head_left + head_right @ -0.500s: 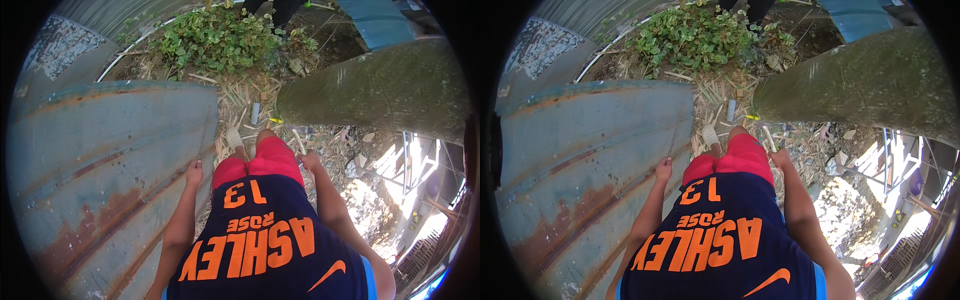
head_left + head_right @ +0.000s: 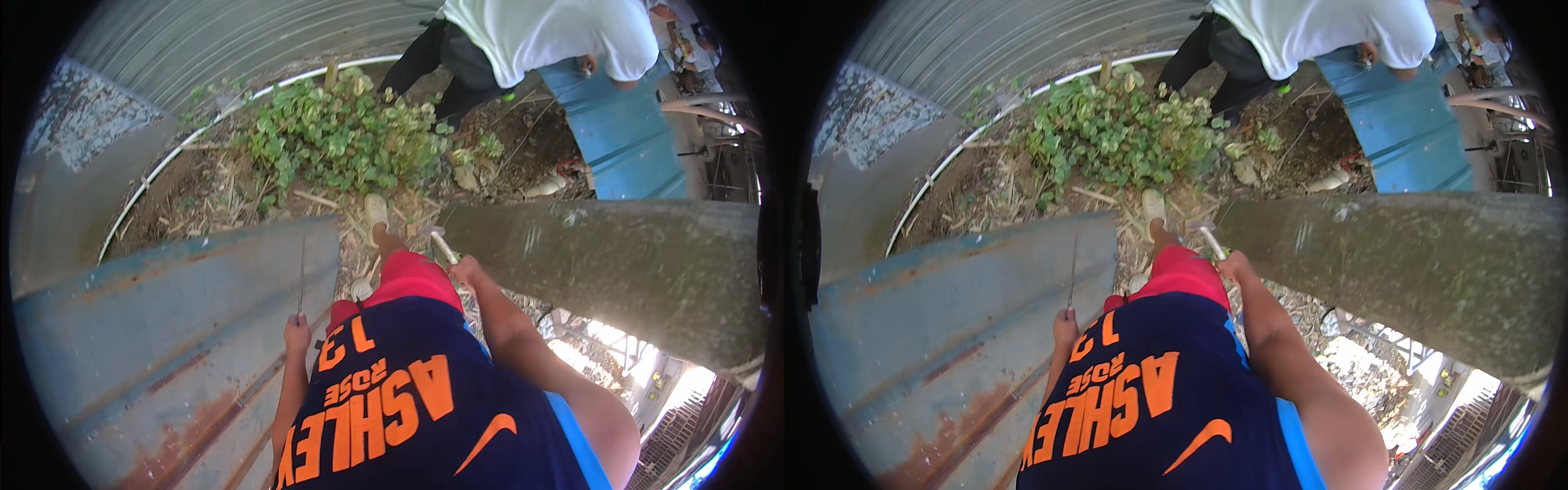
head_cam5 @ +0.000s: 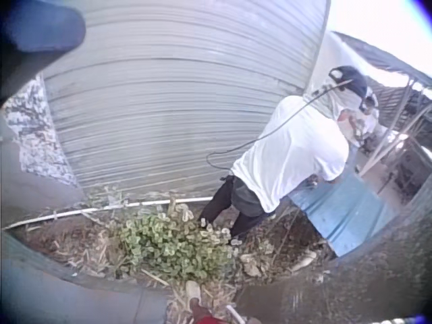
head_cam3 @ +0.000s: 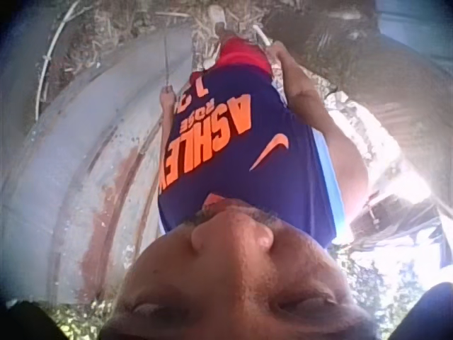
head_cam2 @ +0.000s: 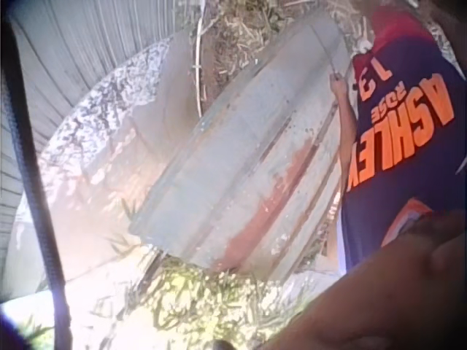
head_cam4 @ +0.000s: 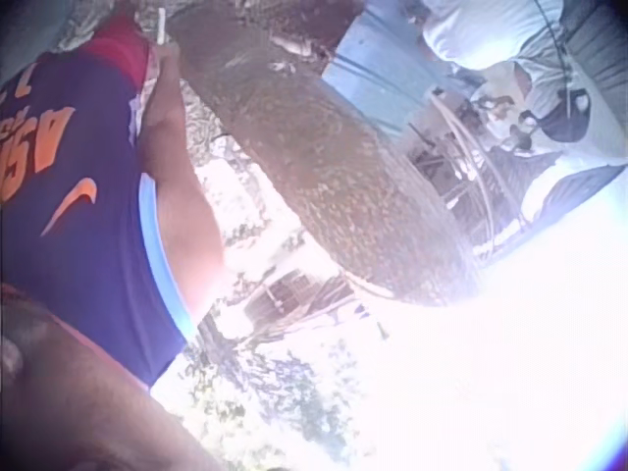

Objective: The person receives a white pipe from another person and positions it along the base of a corrugated metal wall. They repeatedly adjust the pipe's placement, lift it, and reposition it while walking along the wall. The person also briefly handles a green hose lying on the ground.

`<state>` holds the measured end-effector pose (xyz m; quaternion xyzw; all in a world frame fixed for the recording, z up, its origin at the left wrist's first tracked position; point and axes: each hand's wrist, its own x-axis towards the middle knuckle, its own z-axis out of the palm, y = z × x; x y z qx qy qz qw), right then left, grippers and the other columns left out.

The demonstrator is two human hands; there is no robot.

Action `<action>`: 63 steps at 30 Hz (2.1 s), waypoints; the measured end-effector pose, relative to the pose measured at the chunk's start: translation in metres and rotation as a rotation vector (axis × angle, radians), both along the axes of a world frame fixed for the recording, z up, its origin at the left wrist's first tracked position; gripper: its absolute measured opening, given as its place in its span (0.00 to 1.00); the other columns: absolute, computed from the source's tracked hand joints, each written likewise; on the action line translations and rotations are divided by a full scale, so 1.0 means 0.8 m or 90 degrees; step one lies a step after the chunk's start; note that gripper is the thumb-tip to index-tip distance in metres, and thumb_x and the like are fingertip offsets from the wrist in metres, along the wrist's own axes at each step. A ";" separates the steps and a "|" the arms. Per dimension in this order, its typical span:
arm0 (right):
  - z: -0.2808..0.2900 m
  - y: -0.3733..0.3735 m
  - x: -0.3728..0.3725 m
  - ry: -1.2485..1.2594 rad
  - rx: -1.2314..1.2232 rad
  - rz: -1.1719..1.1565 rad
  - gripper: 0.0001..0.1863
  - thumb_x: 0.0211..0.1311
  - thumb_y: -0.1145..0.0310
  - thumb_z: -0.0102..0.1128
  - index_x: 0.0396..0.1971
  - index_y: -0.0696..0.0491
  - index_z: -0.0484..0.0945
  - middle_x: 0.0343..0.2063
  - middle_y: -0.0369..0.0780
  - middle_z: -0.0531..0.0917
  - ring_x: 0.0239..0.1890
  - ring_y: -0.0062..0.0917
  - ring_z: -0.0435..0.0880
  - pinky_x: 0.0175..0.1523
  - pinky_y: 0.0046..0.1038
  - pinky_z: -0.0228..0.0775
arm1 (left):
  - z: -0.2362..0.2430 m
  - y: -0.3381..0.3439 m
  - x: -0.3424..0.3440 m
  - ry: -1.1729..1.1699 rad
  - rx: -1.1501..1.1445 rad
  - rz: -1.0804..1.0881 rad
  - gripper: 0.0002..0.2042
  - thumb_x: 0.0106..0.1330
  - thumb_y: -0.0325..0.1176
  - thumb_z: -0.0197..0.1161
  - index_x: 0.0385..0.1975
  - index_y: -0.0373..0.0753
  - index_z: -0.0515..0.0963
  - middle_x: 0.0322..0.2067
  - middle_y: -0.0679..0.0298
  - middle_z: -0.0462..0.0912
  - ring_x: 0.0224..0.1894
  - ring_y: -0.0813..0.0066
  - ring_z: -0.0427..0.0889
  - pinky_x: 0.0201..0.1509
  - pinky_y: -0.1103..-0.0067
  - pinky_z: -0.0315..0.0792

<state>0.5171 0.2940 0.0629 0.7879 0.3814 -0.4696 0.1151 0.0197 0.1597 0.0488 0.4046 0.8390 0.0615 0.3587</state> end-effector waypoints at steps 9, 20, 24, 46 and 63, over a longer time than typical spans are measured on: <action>0.001 0.205 0.003 -0.029 -0.020 0.124 0.24 0.52 0.54 0.59 0.38 0.60 0.86 0.38 0.53 0.87 0.43 0.43 0.88 0.50 0.37 0.80 | 0.019 0.097 -0.006 0.003 0.038 0.040 0.20 0.74 0.46 0.53 0.40 0.31 0.79 0.38 0.40 0.83 0.43 0.41 0.82 0.46 0.58 0.73; 0.014 0.164 0.011 0.049 0.057 -0.117 0.17 0.50 0.64 0.65 0.26 0.67 0.78 0.17 0.48 0.79 0.14 0.36 0.80 0.21 0.38 0.71 | 0.062 0.225 -0.004 -0.042 0.065 0.015 0.22 0.75 0.51 0.50 0.47 0.37 0.80 0.40 0.43 0.85 0.46 0.42 0.83 0.51 0.59 0.75; 0.011 0.105 0.022 0.067 -0.027 -0.187 0.13 0.50 0.67 0.65 0.19 0.63 0.77 0.15 0.43 0.76 0.13 0.31 0.75 0.18 0.37 0.66 | 0.067 0.229 -0.009 -0.059 0.052 0.024 0.22 0.75 0.51 0.49 0.47 0.37 0.79 0.40 0.42 0.84 0.46 0.40 0.82 0.50 0.58 0.75; 0.081 0.240 0.016 0.727 0.173 -0.869 0.13 0.71 0.64 0.52 0.24 0.50 0.67 0.19 0.32 0.67 0.18 0.18 0.64 0.23 0.23 0.61 | 0.152 0.416 0.061 -0.080 0.035 -0.274 0.24 0.74 0.55 0.50 0.44 0.37 0.81 0.39 0.43 0.85 0.45 0.44 0.83 0.50 0.61 0.74; 0.140 0.276 0.022 0.650 0.367 -0.868 0.09 0.67 0.72 0.61 0.41 0.61 0.76 0.28 0.42 0.80 0.33 0.31 0.85 0.40 0.36 0.88 | 0.232 0.508 0.175 -0.163 0.107 -0.417 0.20 0.75 0.48 0.53 0.43 0.34 0.79 0.27 0.49 0.81 0.31 0.54 0.81 0.39 0.65 0.72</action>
